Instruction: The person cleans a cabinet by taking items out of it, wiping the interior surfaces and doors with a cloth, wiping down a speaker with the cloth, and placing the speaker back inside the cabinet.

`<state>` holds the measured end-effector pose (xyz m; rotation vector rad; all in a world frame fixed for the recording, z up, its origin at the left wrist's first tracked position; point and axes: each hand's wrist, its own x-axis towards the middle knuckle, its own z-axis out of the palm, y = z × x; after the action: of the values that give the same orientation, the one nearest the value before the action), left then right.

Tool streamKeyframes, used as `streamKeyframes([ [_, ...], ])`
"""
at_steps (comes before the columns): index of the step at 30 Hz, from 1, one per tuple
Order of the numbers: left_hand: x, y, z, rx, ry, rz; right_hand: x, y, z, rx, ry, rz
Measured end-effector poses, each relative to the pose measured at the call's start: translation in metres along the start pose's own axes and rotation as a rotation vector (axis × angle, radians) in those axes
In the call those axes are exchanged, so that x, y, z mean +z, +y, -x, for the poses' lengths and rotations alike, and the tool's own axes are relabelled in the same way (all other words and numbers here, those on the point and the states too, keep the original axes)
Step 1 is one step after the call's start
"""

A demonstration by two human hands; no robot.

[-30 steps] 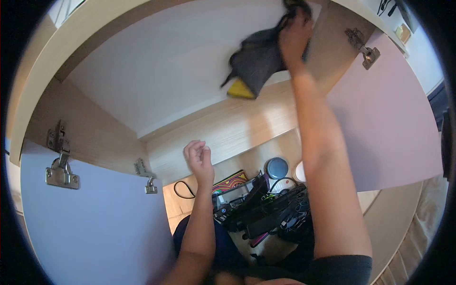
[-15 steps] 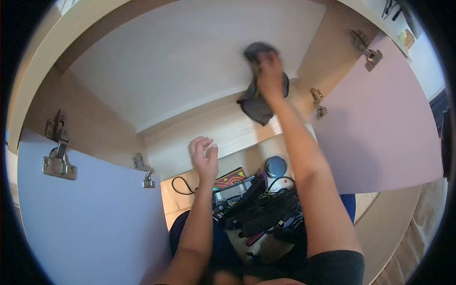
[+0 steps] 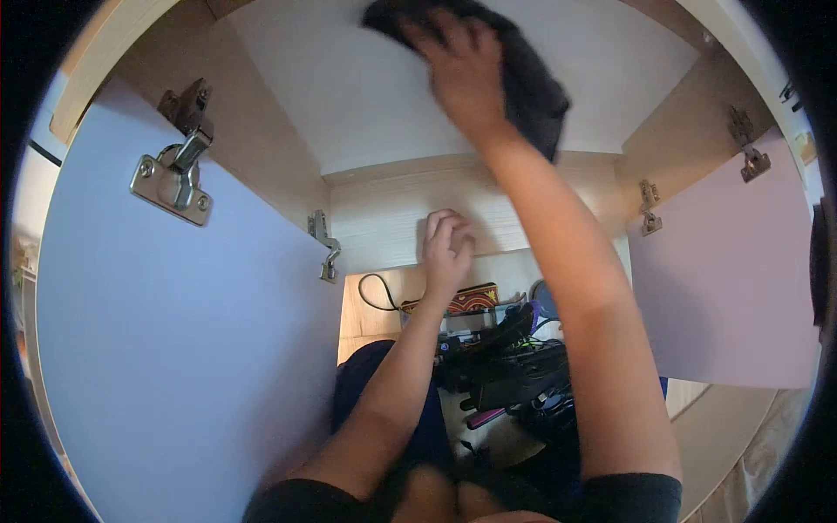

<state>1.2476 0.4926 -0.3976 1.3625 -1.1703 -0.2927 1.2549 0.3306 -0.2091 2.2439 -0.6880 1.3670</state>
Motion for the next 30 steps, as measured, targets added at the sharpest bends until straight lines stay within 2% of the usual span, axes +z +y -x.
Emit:
streamKeyframes([
  [3, -0.002, 0.005, -0.001, -0.004, -0.026, -0.009, 0.025, -0.042, 0.009, -0.131, -0.122, -0.168],
  [5, -0.004, 0.011, 0.0, 0.074, 0.017, 0.003, 0.056, -0.068, 0.037, -0.193, -0.279, -0.359],
  [6, -0.001, -0.006, 0.006, 0.074, 0.012, 0.004, 0.062, -0.08, 0.053, -0.199, -0.442, -0.446],
  [7, 0.003, -0.04, 0.017, 0.055, -0.202, -0.208, 0.066, -0.09, 0.067, -0.199, -0.603, -0.529],
  [10, 0.001, -0.046, 0.028, -0.048, -0.234, -0.013, 0.092, -0.104, 0.111, -0.047, -0.707, -0.632],
  [13, 0.002, -0.044, 0.025, -0.26, -0.177, 0.129, 0.073, -0.094, 0.104, -0.004, -0.754, -0.459],
  [15, -0.014, 0.0, -0.003, -0.225, -0.043, 0.125, 0.04, -0.065, 0.099, -0.132, -0.864, -0.239],
  [16, -0.015, -0.004, -0.005, -0.23, -0.042, 0.129, 0.027, -0.044, 0.112, -0.106, -0.778, -0.164],
  [17, -0.016, -0.009, -0.006, -0.218, -0.063, 0.268, 0.013, -0.022, 0.126, -0.08, -0.688, -0.09],
  [18, -0.016, -0.012, -0.007, -0.202, -0.082, 0.407, -0.011, -0.004, 0.125, 0.048, -0.805, -0.076],
  [20, -0.013, -0.005, -0.008, -0.21, -0.029, 0.426, -0.032, 0.046, 0.158, 0.061, -0.74, 0.216],
  [22, -0.01, -0.009, -0.006, -0.192, -0.038, 0.458, -0.064, 0.086, 0.171, 0.227, -0.835, 0.412],
  [23, -0.01, -0.007, -0.006, -0.19, -0.045, 0.465, -0.07, 0.116, 0.187, 0.242, -0.763, 0.48],
  [26, -0.012, -0.005, -0.008, -0.218, -0.088, 0.403, -0.097, 0.145, 0.176, 0.475, -0.846, 0.666],
  [28, -0.008, -0.013, -0.007, -0.23, -0.016, 0.477, -0.093, 0.132, 0.171, 0.183, -0.566, 0.533],
  [29, -0.008, -0.015, -0.006, -0.201, -0.031, 0.437, -0.078, 0.105, 0.156, 0.145, -0.601, 0.414],
  [30, -0.008, -0.014, -0.005, -0.203, -0.04, 0.438, -0.069, 0.073, 0.142, 0.034, -0.443, 0.207],
])
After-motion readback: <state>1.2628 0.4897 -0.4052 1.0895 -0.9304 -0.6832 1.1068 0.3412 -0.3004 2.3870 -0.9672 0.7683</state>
